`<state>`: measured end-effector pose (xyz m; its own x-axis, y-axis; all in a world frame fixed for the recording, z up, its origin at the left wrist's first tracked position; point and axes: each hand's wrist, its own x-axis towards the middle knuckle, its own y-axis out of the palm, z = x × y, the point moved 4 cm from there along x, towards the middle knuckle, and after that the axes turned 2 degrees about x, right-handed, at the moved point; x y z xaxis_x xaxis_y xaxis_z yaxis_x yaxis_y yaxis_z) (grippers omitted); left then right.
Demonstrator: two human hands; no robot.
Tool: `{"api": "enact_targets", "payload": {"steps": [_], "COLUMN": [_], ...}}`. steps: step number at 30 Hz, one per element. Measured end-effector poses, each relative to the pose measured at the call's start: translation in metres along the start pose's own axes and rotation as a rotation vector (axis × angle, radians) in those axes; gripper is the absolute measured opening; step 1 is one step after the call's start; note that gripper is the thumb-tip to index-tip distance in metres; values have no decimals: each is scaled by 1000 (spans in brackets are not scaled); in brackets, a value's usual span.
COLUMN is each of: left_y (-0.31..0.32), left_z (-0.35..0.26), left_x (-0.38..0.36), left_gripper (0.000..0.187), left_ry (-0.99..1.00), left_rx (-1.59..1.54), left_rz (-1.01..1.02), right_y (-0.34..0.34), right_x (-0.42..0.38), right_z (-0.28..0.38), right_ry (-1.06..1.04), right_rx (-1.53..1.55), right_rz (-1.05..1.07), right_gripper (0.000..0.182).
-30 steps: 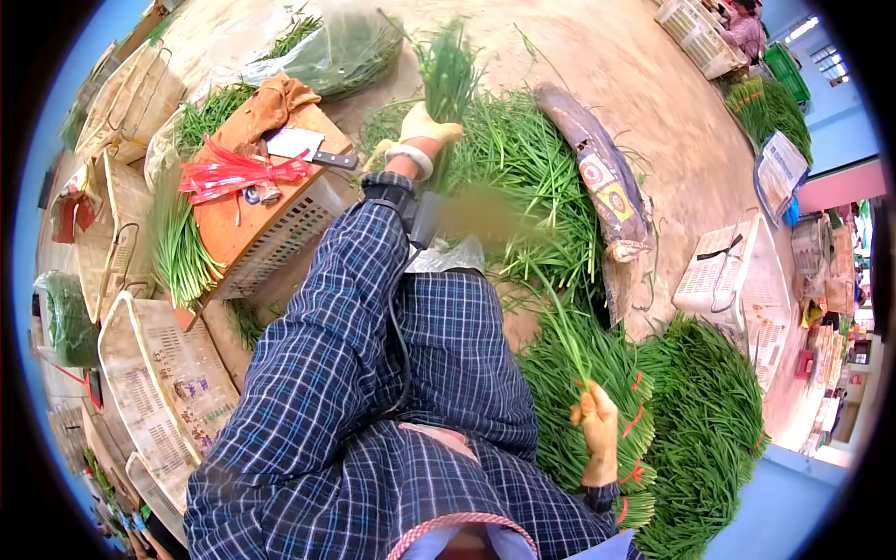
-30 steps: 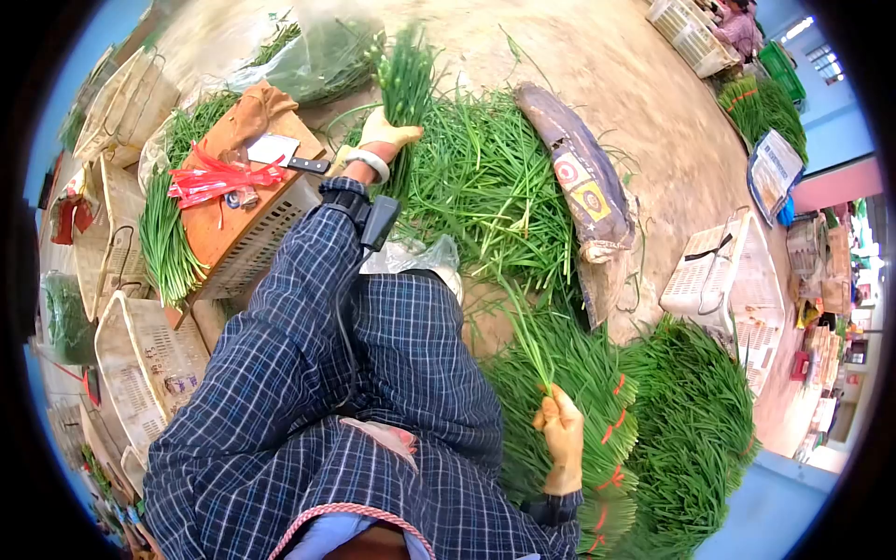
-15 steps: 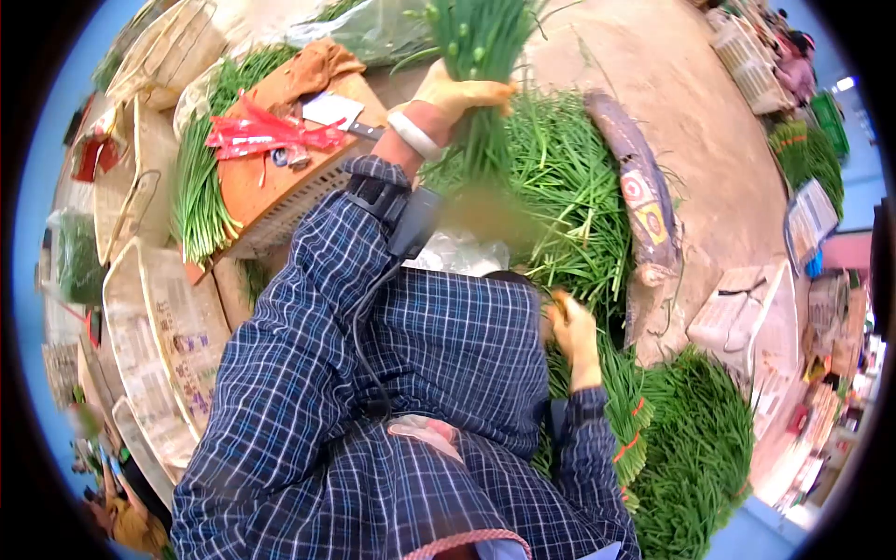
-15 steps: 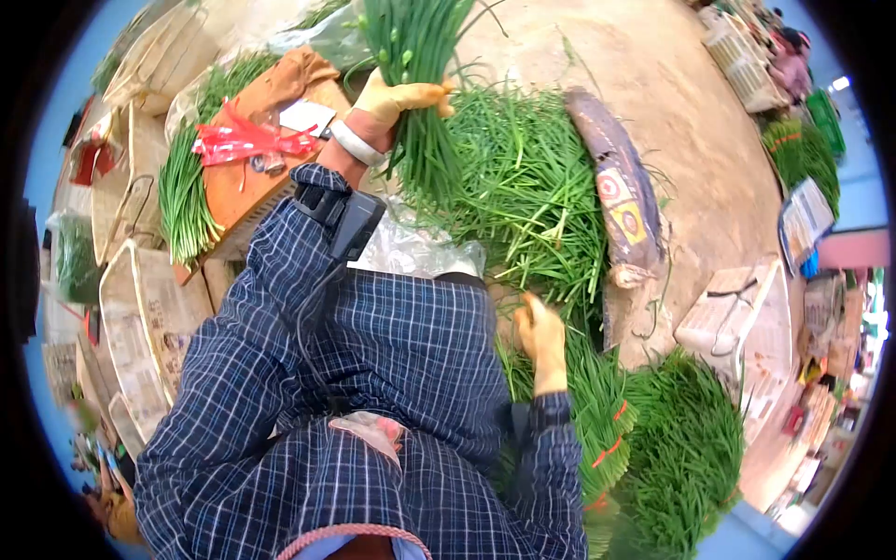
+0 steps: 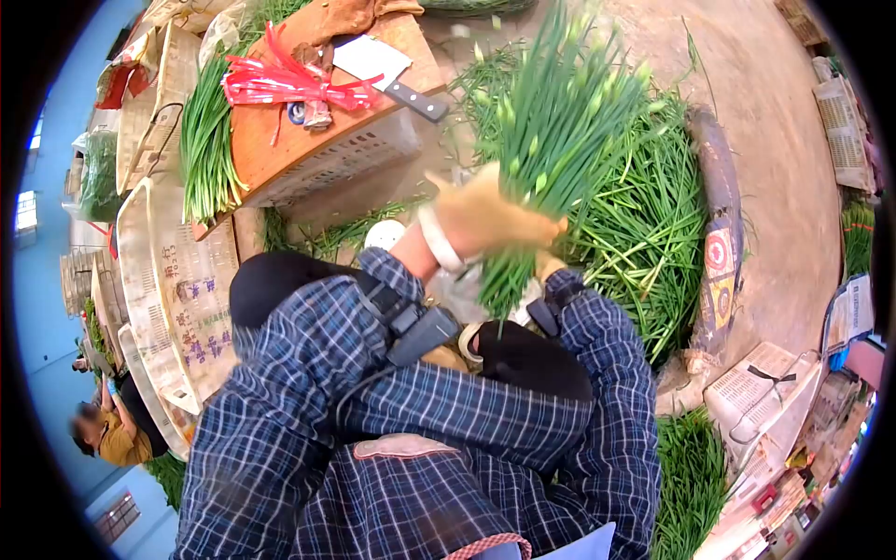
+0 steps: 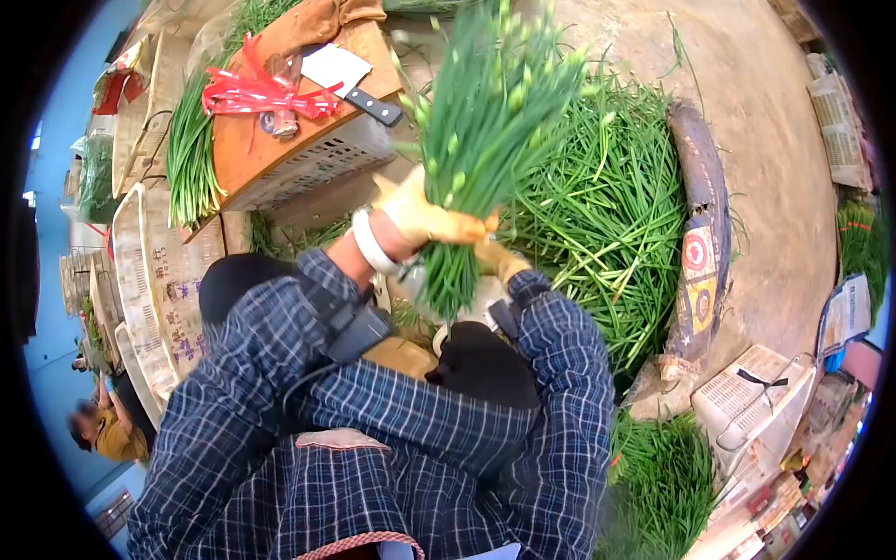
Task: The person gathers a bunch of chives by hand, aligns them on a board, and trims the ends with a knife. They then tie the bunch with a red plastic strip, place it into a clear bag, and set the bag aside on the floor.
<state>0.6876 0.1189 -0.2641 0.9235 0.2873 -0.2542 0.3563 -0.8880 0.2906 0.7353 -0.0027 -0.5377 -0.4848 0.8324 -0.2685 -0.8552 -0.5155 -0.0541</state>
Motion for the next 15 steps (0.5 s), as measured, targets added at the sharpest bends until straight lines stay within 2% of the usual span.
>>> {"api": "enact_targets", "payload": {"steps": [3, 6, 9, 12, 15], "left_y": [6, 2, -7, -29, -65], "left_z": [62, 123, 177, 228, 223], "left_x": [12, 30, 15, -7, -23], "left_gripper": [33, 22, 22, 24, 26], "left_ry": [-175, -398, -623, -643, -569], "left_rx": [-450, -612, -867, -919, -769], "left_rz": [-4, -143, -196, -256, -331], "right_y": [29, 35, 34, 31, 46], "right_x": [-12, -24, -34, -35, -17], "right_z": [28, 64, 98, 117, 93], "right_ry": [130, 137, 122, 98, -55], "right_rx": [-138, -75, 12, 32, -34], "right_rz": [140, 197, 242, 294, 312], "right_gripper": [36, 31, 26, 22, 18]}}
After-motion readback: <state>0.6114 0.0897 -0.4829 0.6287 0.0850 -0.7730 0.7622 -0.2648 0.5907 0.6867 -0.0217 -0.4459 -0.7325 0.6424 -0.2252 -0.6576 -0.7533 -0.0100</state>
